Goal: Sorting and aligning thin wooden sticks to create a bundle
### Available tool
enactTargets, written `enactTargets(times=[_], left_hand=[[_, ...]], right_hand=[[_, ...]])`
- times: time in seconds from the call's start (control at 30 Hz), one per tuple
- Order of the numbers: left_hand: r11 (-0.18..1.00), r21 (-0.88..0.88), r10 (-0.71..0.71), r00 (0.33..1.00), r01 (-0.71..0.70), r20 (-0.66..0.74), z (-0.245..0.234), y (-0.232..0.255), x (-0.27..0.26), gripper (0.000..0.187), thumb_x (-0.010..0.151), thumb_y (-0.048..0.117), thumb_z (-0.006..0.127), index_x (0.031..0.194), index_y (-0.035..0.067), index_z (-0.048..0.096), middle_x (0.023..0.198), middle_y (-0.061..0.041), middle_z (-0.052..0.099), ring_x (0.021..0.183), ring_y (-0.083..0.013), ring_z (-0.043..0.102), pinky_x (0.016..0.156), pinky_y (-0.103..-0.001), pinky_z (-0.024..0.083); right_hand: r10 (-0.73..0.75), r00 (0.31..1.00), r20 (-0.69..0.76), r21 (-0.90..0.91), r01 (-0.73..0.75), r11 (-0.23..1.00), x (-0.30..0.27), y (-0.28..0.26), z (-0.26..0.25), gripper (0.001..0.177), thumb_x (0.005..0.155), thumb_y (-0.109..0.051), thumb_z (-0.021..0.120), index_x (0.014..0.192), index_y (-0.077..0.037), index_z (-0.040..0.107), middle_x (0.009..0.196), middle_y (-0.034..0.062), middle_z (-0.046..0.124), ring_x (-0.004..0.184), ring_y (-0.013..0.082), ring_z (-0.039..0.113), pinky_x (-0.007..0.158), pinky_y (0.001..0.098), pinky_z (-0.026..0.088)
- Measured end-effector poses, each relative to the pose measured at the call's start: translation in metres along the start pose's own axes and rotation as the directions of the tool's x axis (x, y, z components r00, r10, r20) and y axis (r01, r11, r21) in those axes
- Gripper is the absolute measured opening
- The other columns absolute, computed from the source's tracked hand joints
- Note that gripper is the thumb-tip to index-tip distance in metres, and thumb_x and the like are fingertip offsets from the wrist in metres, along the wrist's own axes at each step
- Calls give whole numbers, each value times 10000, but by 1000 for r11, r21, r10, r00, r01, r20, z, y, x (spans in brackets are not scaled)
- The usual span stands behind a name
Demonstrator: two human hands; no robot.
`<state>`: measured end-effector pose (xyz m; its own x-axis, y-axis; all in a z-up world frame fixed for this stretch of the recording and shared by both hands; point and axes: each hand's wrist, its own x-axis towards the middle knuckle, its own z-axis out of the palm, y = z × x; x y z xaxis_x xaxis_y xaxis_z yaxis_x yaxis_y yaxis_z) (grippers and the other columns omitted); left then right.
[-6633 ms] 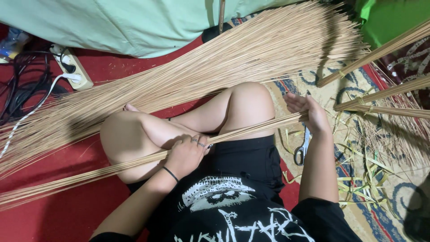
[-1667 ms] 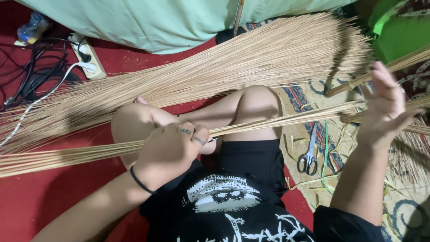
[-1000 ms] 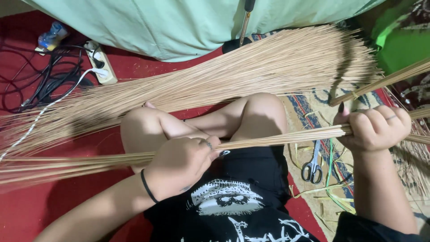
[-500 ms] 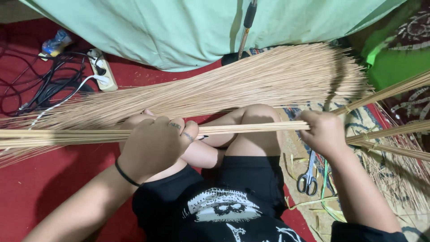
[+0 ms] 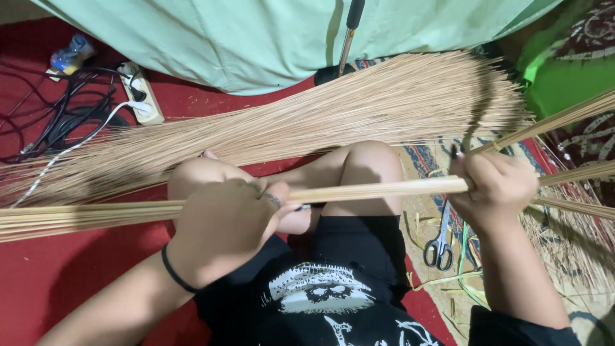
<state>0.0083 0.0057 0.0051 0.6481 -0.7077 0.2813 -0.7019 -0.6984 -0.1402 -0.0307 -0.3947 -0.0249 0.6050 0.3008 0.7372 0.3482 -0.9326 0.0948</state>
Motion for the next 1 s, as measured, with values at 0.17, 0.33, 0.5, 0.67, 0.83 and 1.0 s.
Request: enactTargets(times=[0.17,0.33,0.5,0.67,0.83,1.0], left_hand=[[848,-477,82,830,233,551,-32,3,14,308,1047,483,397,1031,262,612,837,9,751,829,-289,708,688,-512,467],[976,-214,3,988,31,156,-24,5,4,313,994,528,575,926,233,653,718,-24,704,633,-321,701,436,-523,460],[888,450,294,866,-91,-405,-20,-4,-4,217,1073,279,472,864,230,500,696,47,436,554,-147,418,481,-295,264],[993,-121,22,991,-6,130,12,9,5,270,1002,447,551,932,187,577,738,-28,661,613,-302,672,437,-501,472],[753,-653,76,976,77,203,27,18,10,330,1044,350,512,874,96,638,783,-95,686,718,-343,642,645,-501,465],[992,35,124,931,-119,-343,36,22,17,154,895,146,570,746,169,599,620,-87,536,465,-321,503,366,-463,424]], right_hand=[[-283,857,-431,-335,139,932,-28,21,-19,472,949,57,682,625,-74,366,523,100,400,480,311,358,605,449,288],[-91,929,-359,-61,74,995,-18,13,1,575,953,125,756,581,-136,405,476,-4,385,417,160,340,480,362,250],[265,615,742,126,-517,847,-12,-8,-15,154,757,-142,636,613,-169,587,497,8,519,492,175,474,537,355,402],[-26,992,-123,-114,12,993,-24,14,-4,453,969,-103,706,598,-146,450,530,25,430,481,242,418,618,395,343],[-309,753,-581,-360,103,927,-40,46,40,427,947,-25,704,617,-149,463,521,18,419,504,182,335,647,365,357],[436,439,786,-97,-608,788,23,-44,5,222,846,-253,716,874,-39,769,797,238,760,862,502,710,810,586,520]])
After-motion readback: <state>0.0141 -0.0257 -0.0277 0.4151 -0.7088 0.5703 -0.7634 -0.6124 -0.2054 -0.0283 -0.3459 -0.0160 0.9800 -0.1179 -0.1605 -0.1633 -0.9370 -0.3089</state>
